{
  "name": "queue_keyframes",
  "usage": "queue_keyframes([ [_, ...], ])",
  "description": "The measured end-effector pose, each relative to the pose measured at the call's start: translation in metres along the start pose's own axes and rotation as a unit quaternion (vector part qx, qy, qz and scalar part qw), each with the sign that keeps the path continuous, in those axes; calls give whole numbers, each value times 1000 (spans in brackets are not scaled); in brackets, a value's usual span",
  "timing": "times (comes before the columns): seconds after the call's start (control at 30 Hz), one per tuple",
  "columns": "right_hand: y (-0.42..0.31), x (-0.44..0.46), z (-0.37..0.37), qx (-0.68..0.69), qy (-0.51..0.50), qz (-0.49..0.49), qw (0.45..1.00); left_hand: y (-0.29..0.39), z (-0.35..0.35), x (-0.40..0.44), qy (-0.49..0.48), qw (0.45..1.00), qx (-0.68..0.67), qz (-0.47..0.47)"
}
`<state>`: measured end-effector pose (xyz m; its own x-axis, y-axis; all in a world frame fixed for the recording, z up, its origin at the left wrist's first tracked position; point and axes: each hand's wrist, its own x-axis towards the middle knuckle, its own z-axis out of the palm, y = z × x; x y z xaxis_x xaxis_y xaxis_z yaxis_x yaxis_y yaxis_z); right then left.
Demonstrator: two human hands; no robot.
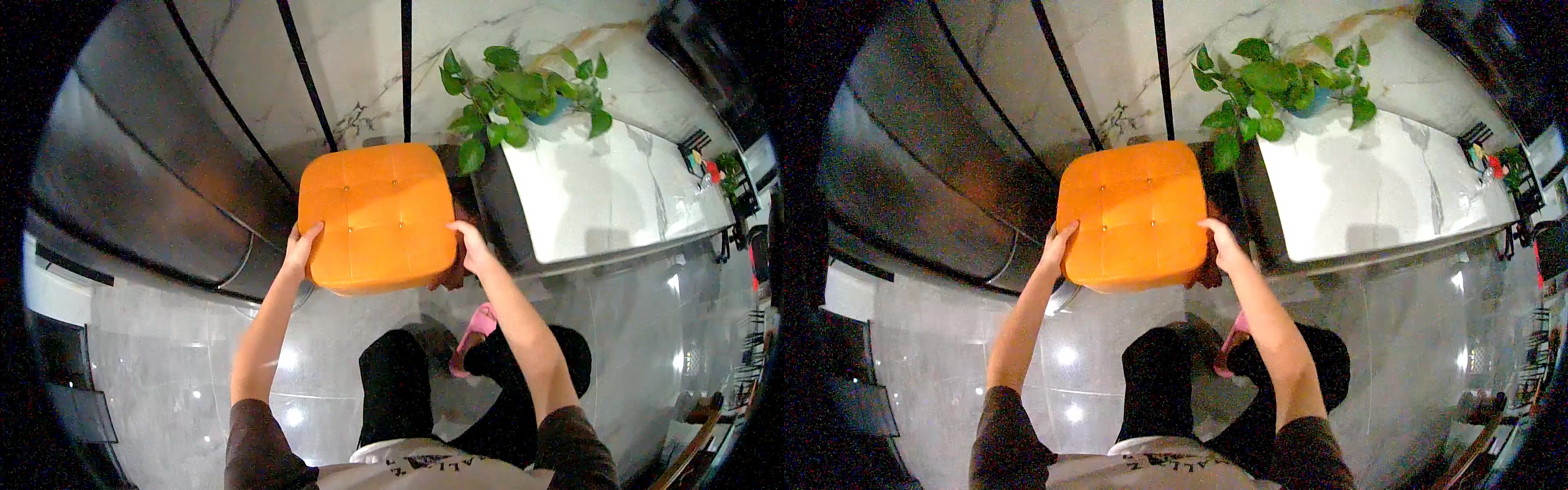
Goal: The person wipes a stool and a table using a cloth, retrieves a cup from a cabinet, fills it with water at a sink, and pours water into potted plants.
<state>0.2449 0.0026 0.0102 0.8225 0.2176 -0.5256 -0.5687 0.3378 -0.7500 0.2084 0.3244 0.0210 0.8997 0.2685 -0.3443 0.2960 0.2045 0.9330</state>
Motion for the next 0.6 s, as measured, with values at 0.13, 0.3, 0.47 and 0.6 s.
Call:
queue_keyframes([
  [0.13, 19, 22, -1, -1, -7, 40, 999, 0, -9, 22, -22, 999, -9, -35],
  [0.3, 21, 64, -7, 55, 20, 32, 998, -25, -4, 79, -34, 999, -8, -35],
  [0.47, 33, 83, -8, 35, 60, -3, 998, -26, -6, 99, -58, 997, -15, -38],
  [0.6, 39, 101, -9, 69, -9, 6, 998, -40, -22, 112, -11, 999, 6, -43],
])
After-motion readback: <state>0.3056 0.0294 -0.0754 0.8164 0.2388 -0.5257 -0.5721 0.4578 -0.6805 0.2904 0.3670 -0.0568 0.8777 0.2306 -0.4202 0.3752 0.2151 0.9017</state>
